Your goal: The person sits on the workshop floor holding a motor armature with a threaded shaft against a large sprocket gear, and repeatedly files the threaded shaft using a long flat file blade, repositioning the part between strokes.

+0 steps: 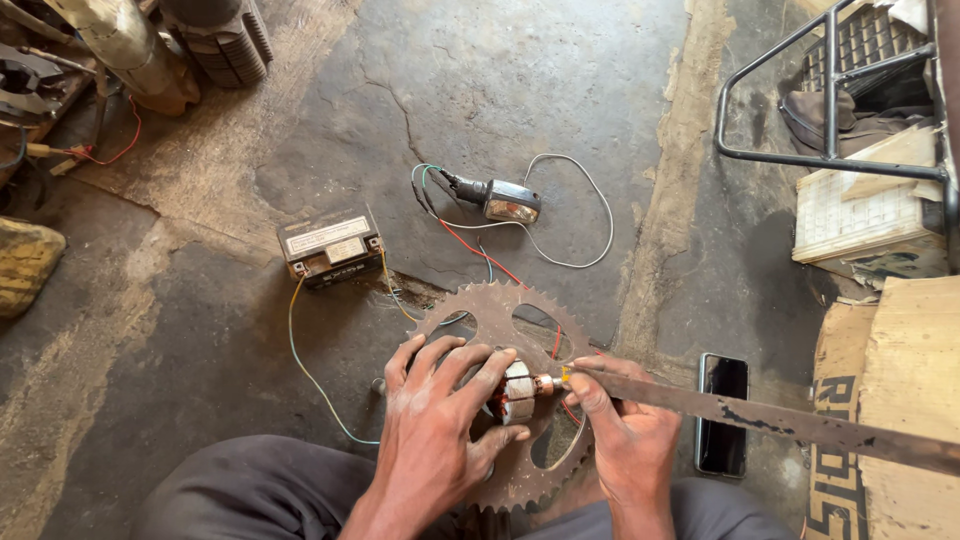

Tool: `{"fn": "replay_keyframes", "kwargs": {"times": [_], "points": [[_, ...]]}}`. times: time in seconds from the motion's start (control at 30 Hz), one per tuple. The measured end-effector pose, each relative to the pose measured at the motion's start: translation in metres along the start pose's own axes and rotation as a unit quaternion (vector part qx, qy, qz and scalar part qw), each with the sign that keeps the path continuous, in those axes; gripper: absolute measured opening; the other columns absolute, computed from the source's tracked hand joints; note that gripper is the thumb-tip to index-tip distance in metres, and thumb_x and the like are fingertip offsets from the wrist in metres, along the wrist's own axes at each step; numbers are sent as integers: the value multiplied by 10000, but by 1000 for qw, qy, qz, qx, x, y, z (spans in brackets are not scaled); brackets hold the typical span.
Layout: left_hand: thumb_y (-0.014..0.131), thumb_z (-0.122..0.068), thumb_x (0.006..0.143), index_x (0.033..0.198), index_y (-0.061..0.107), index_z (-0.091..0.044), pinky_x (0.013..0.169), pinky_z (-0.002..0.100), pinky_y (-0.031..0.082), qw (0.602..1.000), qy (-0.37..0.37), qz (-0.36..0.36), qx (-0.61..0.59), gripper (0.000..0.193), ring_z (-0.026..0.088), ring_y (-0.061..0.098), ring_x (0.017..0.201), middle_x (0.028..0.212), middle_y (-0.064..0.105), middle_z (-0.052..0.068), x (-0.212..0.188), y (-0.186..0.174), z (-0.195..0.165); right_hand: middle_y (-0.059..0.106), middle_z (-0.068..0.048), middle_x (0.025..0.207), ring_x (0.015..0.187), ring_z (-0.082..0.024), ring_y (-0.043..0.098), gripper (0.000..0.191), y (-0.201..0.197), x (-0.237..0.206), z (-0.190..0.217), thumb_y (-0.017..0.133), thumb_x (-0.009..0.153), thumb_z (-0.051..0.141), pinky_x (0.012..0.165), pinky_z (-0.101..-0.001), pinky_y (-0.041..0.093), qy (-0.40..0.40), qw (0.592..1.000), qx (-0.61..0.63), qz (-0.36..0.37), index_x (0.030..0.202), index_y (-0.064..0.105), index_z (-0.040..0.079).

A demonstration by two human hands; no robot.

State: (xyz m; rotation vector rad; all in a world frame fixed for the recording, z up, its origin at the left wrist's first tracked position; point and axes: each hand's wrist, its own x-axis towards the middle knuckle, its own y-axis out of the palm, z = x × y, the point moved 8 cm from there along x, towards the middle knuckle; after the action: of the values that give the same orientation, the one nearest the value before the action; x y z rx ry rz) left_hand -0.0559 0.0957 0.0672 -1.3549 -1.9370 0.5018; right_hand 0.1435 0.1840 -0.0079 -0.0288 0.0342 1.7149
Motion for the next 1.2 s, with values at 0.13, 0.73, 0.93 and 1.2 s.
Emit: {"fn": "replay_keyframes", "kwargs": {"times": [0.13,0.73,0.93,1.2], "points": [[880,-370,644,1304,654,-139,1107,575,278,1000,-5,7,4,734,350,531,1237,1222,651,82,0,1,0,729,-148,927,715,-134,667,323,-4,-1,-4,759,847,-12,605,-261,537,17,999,42,-16,1140,636,-63],[862,-464,674,1291,641,-116,1106,575,279,1000,3,-14,22,742,344,529,1245,1247,639,96,-1,2,-2,769,-86,860,797,-130,675,224,-6,-4,10,780,890,174,732,-254,543,-42,983,-179,4,978,731,-26],[869,-443,656,1276,652,-121,1107,573,291,1000,-2,-9,16,731,336,543,1232,1227,647,86,-1,2,-1,773,-96,980,908,-132,718,203,-5,-4,9,731,926,169,832,-259,572,-69,984,-160,39,994,684,-16],[868,-449,652,1278,652,-115,1105,577,290,1000,4,-14,19,742,339,542,1222,1217,646,90,0,2,-2,769,-145,1047,1014,-181,710,96,2,3,5,700,911,10,944,-318,569,-48,990,-56,118,976,636,-20]]}}
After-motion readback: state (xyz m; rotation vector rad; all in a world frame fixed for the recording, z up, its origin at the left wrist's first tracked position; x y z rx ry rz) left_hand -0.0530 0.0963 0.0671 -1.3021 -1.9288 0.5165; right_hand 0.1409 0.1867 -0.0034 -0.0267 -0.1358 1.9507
